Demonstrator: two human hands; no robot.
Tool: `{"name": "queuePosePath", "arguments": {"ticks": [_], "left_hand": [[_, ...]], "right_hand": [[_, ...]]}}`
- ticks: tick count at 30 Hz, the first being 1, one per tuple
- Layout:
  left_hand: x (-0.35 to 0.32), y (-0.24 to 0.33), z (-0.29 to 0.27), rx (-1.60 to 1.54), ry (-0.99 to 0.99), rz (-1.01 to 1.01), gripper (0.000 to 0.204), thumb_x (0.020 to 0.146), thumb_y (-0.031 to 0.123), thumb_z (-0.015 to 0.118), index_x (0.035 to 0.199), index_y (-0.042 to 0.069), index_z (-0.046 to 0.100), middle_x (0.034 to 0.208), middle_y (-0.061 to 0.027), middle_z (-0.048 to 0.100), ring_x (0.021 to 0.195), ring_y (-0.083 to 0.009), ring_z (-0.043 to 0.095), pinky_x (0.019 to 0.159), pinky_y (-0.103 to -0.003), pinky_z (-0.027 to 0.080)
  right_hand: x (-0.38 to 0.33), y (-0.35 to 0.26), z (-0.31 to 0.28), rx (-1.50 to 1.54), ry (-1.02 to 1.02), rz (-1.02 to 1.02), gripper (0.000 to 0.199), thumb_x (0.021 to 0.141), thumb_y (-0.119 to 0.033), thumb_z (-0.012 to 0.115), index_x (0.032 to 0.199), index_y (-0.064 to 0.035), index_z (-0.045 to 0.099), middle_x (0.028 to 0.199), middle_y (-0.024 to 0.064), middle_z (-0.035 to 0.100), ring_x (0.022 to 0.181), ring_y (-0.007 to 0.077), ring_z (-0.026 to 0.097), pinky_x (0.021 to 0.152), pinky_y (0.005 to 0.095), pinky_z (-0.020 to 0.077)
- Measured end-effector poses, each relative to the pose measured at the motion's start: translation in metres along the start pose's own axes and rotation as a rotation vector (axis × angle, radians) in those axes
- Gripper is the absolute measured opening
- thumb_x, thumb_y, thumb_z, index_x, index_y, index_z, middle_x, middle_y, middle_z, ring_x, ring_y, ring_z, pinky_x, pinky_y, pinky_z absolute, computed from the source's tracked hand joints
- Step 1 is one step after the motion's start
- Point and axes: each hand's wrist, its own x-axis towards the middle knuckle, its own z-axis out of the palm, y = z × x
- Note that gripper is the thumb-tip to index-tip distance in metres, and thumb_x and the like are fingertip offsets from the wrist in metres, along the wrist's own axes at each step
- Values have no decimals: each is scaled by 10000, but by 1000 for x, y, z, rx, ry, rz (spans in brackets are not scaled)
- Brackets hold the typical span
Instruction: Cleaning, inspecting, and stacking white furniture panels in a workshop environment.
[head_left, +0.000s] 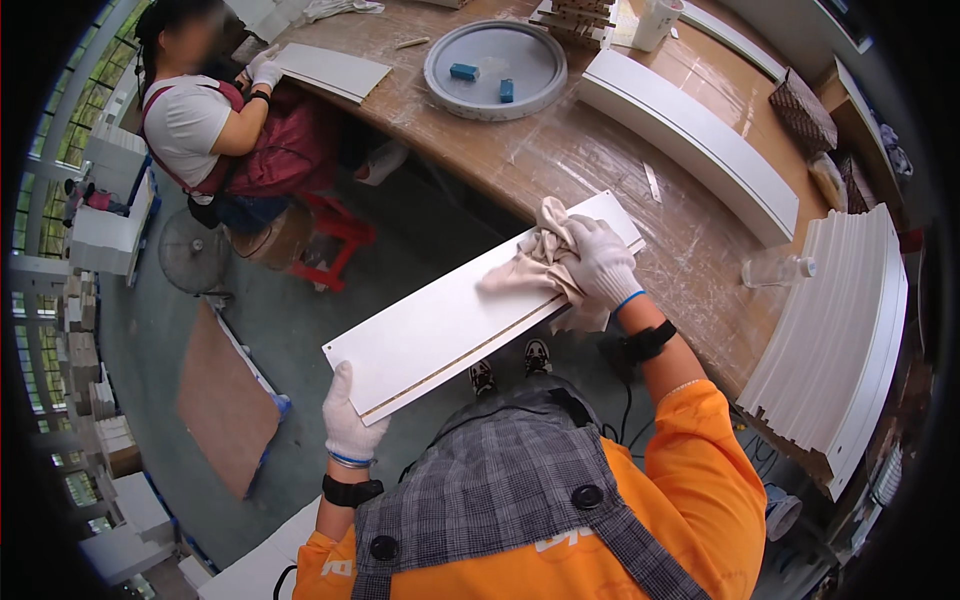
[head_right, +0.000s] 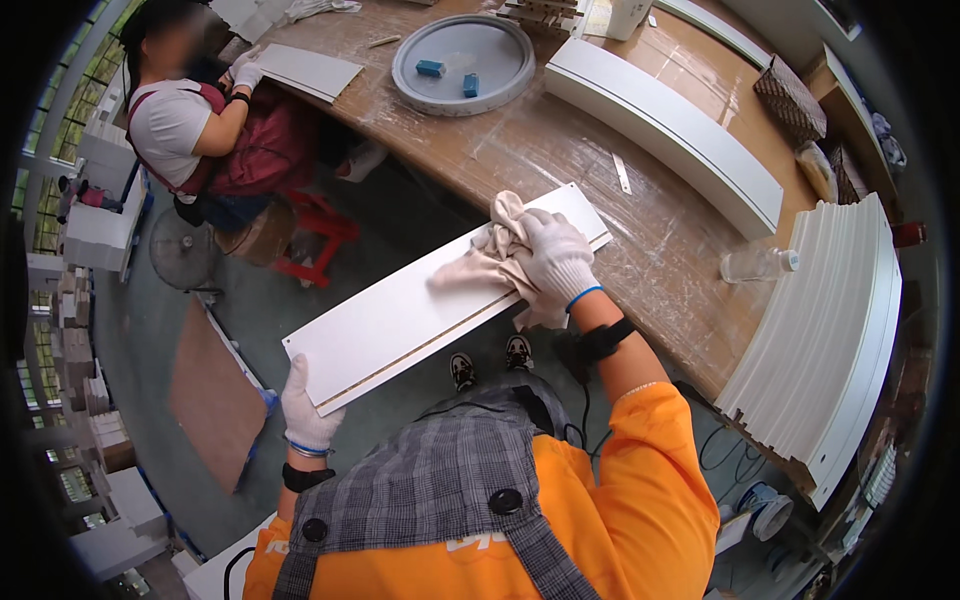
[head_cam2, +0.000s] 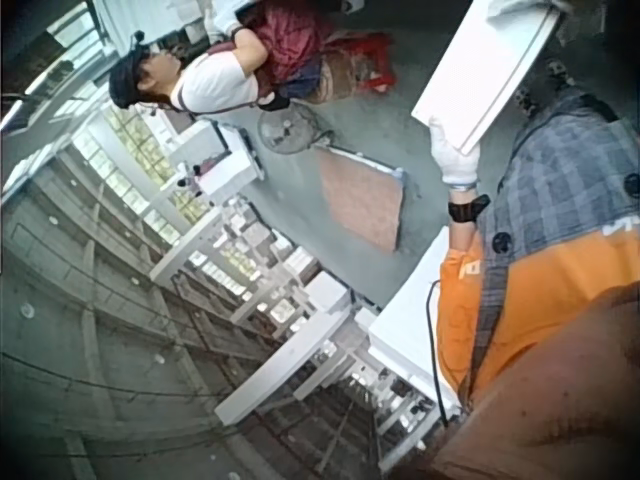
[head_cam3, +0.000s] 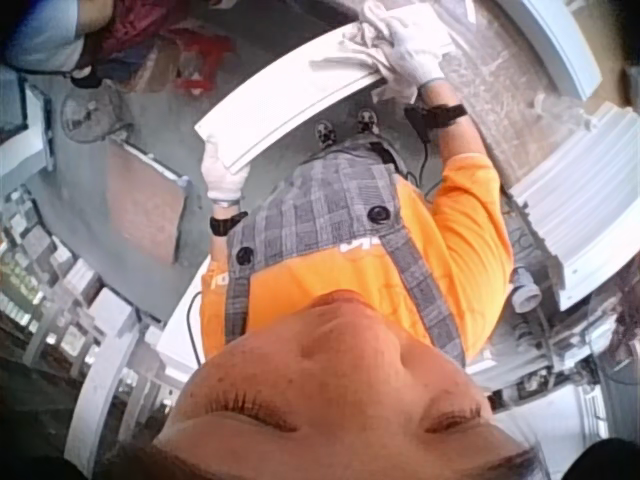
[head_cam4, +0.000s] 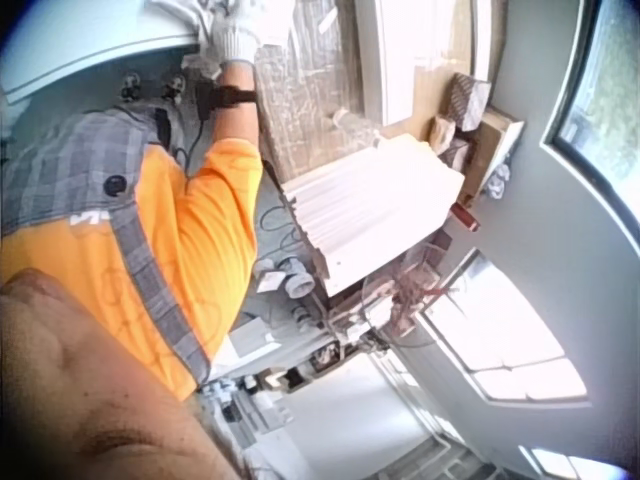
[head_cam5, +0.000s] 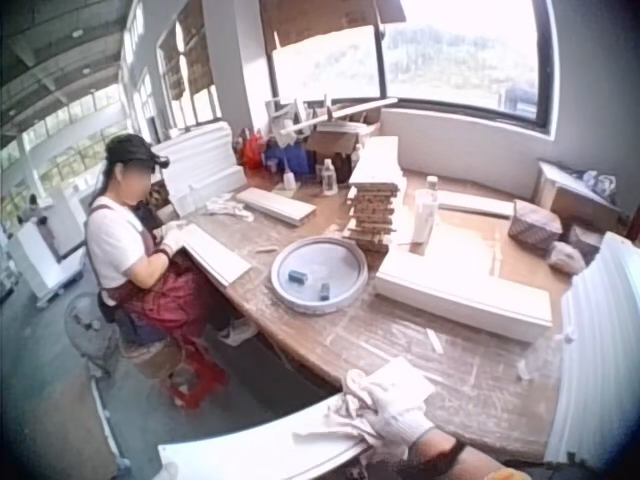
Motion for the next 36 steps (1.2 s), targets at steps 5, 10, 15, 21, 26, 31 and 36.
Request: {"name": "queuePosePath", "arguments": {"ticks": [5,10,15,21,26,31,36], "left_hand": [[2,-1,-3,-7,28,3,480,1030,298,535,1415,24,449,1328,-167,595,1206,-345,610,1020,-548,511],[0,-4,-5,-14,28,9,479,1027,296,541,1411,22,453,1332,-174,592,1211,-349,606,1023,-551,508],[1,-4,-8,-14,-2,-8,481,1025,298,544,1409,23,457,1338,-176,589,1211,-352,606,1021,-555,509],[0,-4,-6,-17,1,9,486,1029,298,535,1420,24,441,1339,-174,586,1206,-347,611,1011,-547,520],[-2,-5,-2,15,18,25,481,1033,303,528,1414,21,445,1336,-172,587,1207,-342,610,1016,-536,517],[-1,-5,-2,20,56,26,479,1037,311,519,1410,20,450,1333,-173,589,1209,-344,607,1019,-535,512],[-3,-6,-4,17,28,15,476,1035,320,519,1402,22,461,1329,-171,592,1216,-346,601,1025,-540,504]], "right_hand": [[3,5,2,83,-397,-310,413,850,-359,652,1190,-127,612,1307,44,598,1162,291,580,961,426,504],[-3,6,11,50,-140,-147,534,774,-400,714,1202,-97,609,1248,111,606,1108,334,587,922,446,509],[-1,8,15,96,-210,-237,475,817,-381,673,1204,-111,617,1252,79,623,1116,314,593,905,442,517],[2,12,16,59,-293,-221,519,823,-379,669,1254,-98,605,1266,97,614,1125,334,585,946,446,499],[1,9,14,55,9,-71,502,817,-374,682,1241,-111,621,1239,83,624,1119,306,594,939,421,513],[1,7,8,147,-263,-207,440,776,-325,698,1161,-119,649,1240,81,640,1067,332,606,928,445,511],[-4,-1,7,67,140,-89,416,794,-366,692,1094,-84,630,1177,128,644,1050,357,593,885,464,505]]}}
